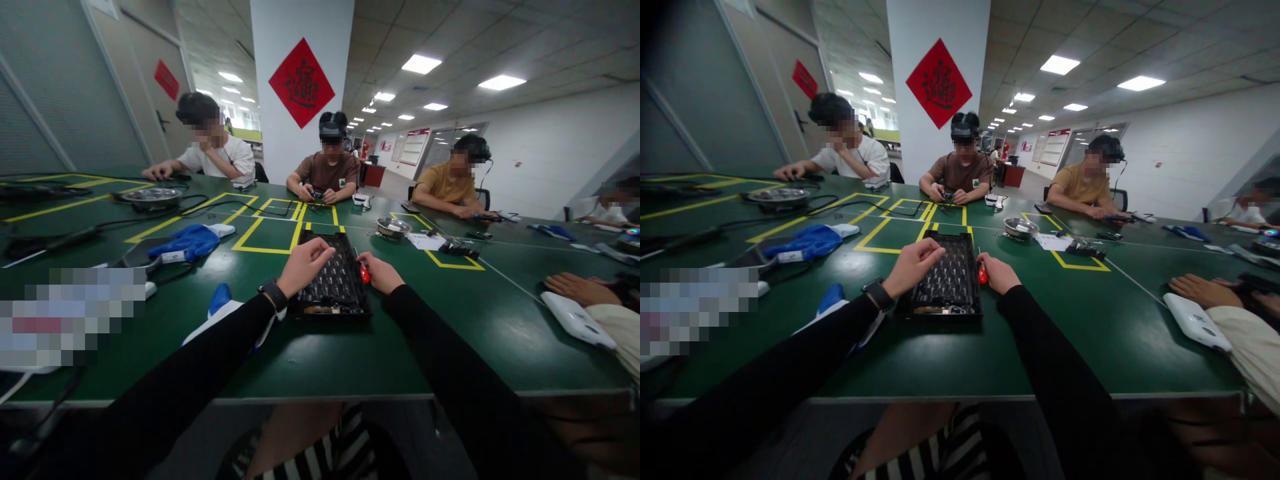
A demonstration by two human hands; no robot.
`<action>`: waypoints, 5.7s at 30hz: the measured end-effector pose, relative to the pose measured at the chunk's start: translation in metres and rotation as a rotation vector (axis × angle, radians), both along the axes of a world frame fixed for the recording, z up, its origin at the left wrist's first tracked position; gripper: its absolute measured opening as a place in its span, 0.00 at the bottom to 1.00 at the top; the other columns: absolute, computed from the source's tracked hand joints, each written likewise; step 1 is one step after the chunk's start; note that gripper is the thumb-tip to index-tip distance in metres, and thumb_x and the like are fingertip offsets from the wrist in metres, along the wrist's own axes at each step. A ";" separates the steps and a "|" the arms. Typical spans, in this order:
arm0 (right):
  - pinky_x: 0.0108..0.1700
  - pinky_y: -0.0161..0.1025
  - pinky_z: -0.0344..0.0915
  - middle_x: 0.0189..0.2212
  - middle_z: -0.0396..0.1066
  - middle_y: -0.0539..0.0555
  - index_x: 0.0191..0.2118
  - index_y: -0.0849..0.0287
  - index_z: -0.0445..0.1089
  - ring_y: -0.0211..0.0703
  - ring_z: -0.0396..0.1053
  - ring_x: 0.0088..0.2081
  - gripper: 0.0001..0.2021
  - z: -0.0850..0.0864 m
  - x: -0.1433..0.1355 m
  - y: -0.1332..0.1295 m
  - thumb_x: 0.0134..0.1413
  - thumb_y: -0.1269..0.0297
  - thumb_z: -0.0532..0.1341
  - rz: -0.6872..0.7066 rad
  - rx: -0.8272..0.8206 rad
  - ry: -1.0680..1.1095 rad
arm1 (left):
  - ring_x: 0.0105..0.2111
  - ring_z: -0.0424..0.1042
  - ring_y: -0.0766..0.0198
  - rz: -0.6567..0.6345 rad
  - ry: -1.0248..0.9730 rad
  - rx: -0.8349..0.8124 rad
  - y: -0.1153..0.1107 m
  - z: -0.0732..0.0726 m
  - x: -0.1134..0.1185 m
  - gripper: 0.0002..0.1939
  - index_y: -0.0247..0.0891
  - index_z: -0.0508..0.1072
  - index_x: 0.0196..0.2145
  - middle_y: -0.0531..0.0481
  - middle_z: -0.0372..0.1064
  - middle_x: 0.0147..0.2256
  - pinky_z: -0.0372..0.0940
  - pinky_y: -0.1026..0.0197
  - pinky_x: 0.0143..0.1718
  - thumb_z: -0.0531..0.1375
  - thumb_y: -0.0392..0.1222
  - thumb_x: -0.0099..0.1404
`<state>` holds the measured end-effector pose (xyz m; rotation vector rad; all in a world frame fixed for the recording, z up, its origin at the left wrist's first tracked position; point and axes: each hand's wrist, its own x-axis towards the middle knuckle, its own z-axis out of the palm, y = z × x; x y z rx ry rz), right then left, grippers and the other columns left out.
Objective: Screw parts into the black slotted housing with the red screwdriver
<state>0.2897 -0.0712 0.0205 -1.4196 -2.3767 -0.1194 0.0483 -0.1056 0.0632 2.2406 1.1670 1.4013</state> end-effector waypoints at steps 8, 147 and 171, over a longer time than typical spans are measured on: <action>0.44 0.38 0.60 0.49 0.61 0.56 0.43 0.56 0.65 0.42 0.60 0.48 0.14 0.006 0.014 -0.001 0.52 0.76 0.52 0.107 0.048 -0.129 | 0.25 0.62 0.67 -0.140 -0.081 -0.180 0.005 -0.008 0.001 0.22 0.34 0.71 0.27 0.52 0.64 0.23 0.56 0.65 0.28 0.47 0.53 0.62; 0.15 0.27 0.57 0.28 0.72 0.49 0.41 0.58 0.57 0.28 0.60 0.14 0.11 0.029 -0.085 -0.051 0.53 0.61 0.56 0.524 -0.522 1.550 | 0.27 0.61 0.70 -0.629 0.209 -0.358 0.004 -0.017 -0.007 0.17 0.29 0.70 0.28 0.51 0.64 0.26 0.57 0.67 0.31 0.55 0.49 0.59; 0.18 0.30 0.60 0.31 0.71 0.54 0.46 0.61 0.61 0.30 0.62 0.16 0.14 0.032 -0.084 -0.052 0.56 0.62 0.51 0.530 -0.583 1.594 | 0.25 0.59 0.70 -0.618 0.166 -0.360 0.003 -0.016 -0.005 0.15 0.30 0.70 0.25 0.53 0.62 0.24 0.56 0.68 0.29 0.56 0.48 0.58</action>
